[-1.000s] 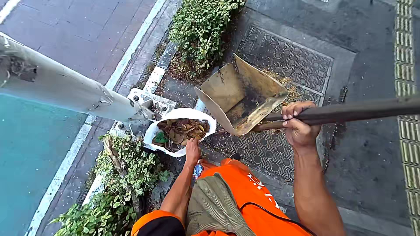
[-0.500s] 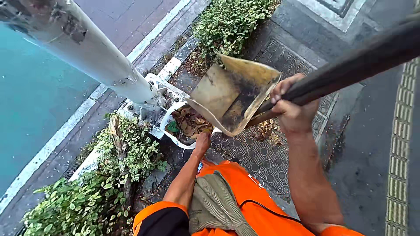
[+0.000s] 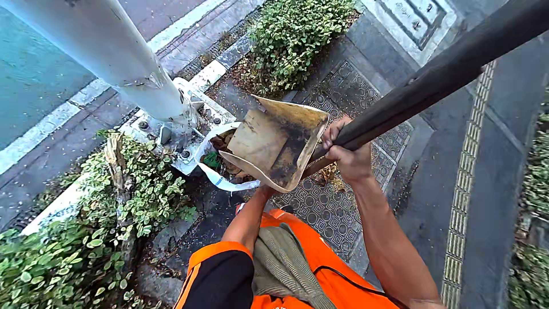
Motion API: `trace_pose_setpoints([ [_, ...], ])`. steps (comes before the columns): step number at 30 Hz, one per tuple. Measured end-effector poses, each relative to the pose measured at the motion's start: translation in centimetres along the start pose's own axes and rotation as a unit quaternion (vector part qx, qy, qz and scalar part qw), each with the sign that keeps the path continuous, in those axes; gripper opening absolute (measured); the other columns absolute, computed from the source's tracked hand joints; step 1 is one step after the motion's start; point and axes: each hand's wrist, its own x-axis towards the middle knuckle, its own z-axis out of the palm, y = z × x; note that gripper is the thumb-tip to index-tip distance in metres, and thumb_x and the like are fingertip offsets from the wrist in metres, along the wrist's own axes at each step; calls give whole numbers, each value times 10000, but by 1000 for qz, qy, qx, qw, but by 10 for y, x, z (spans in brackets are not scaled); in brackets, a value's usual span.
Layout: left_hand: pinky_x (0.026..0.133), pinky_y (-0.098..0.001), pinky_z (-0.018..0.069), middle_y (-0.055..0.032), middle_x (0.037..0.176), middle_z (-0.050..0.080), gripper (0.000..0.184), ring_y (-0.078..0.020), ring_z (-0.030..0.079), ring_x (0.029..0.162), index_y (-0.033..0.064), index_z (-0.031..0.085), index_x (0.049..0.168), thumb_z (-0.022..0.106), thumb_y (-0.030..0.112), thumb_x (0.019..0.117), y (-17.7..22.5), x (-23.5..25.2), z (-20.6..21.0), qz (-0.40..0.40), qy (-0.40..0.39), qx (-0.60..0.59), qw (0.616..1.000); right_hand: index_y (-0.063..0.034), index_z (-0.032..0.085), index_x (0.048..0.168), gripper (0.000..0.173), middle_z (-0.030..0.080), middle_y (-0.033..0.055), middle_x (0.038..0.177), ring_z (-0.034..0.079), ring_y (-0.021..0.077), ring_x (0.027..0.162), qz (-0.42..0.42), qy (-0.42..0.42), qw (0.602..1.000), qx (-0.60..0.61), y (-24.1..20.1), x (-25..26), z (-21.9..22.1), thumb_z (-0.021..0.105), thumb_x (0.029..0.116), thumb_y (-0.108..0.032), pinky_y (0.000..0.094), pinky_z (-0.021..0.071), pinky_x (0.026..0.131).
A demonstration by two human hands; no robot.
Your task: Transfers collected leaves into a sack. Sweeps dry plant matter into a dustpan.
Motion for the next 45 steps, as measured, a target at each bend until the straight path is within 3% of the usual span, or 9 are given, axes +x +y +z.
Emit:
trace_pose_setpoints([
  [4, 1175, -623, 351, -267, 1505, 523, 466, -436, 453, 1441, -16, 574, 1420, 579, 236, 1028, -32, 32, 30, 18, 72, 71, 995, -127, 572, 932, 294, 598, 0, 824, 588, 107, 713, 16, -5, 1000, -25, 9, -9, -3, 596, 683, 28, 271, 508, 625],
  [12, 1208, -604, 286, -236, 1508, 533, 439, -407, 464, 1438, 44, 558, 1452, 489, 93, 1020, -9, 69, 48, 42, 141, 111, 983, -125, 550, 977, 327, 589, 11, 868, 586, 107, 755, -4, 19, 999, -42, 1, 4, -2, 565, 707, 61, 259, 511, 633],
  [18, 1076, -618, 412, -153, 1295, 684, 255, -374, 568, 1299, 63, 720, 1171, 610, 66, 941, -17, 91, 48, 25, 130, 122, 984, -100, 502, 1070, 394, 592, 55, 961, 603, 156, 828, -28, 2, 998, -50, -7, 0, -19, 530, 720, 78, 282, 527, 627],
  [23, 1019, -614, 478, -185, 1482, 536, 451, -397, 536, 1342, 72, 530, 1456, 546, 94, 1005, -16, 95, 55, 76, 141, 91, 983, -87, 535, 1161, 454, 605, 39, 1049, 618, 149, 934, -70, 97, 986, -118, -2, -6, -35, 572, 733, 63, 307, 563, 731],
  [28, 1000, -594, 485, -171, 1633, 384, 580, -405, 537, 1338, 60, 446, 1534, 592, 51, 973, 16, 98, 52, 107, 182, 76, 975, -129, 514, 1116, 476, 590, 9, 1005, 610, 120, 901, -87, 201, 973, -72, 5, -9, -52, 602, 695, 75, 285, 557, 729],
  [31, 1014, -612, 460, -144, 1549, 507, 492, -395, 539, 1334, 140, 539, 1490, 578, 133, 1000, 27, 109, 52, 97, 153, 68, 981, -148, 521, 1144, 535, 597, -7, 1034, 620, 94, 918, -63, 236, 969, -36, 3, -13, -58, 601, 665, 78, 260, 564, 728],
  [36, 1063, -719, 365, -171, 1419, 615, 391, -406, 512, 1366, 103, 657, 1356, 576, 280, 1017, 22, 111, 36, 67, 68, -14, 995, -146, 510, 1221, 618, 608, -3, 1094, 625, 99, 980, -29, 266, 963, -9, 4, -25, -83, 586, 651, 81, 277, 567, 784],
  [42, 1022, -663, 444, -186, 1281, 674, 334, -398, 577, 1283, 55, 731, 1146, 565, 321, 1031, -4, 108, 31, 80, 29, 129, 988, -146, 500, 1211, 627, 593, -7, 1111, 614, 103, 1003, -18, 280, 960, -4, 15, -38, -96, 588, 638, 93, 290, 563, 800],
  [45, 1023, -634, 444, -189, 1258, 682, 394, -384, 587, 1271, 43, 722, 1155, 460, 327, 1078, -17, 99, 31, 116, 18, 135, 984, -150, 502, 1160, 584, 589, -15, 1060, 611, 89, 958, -7, 282, 959, -20, 25, -42, -88, 591, 629, 78, 275, 559, 761],
])
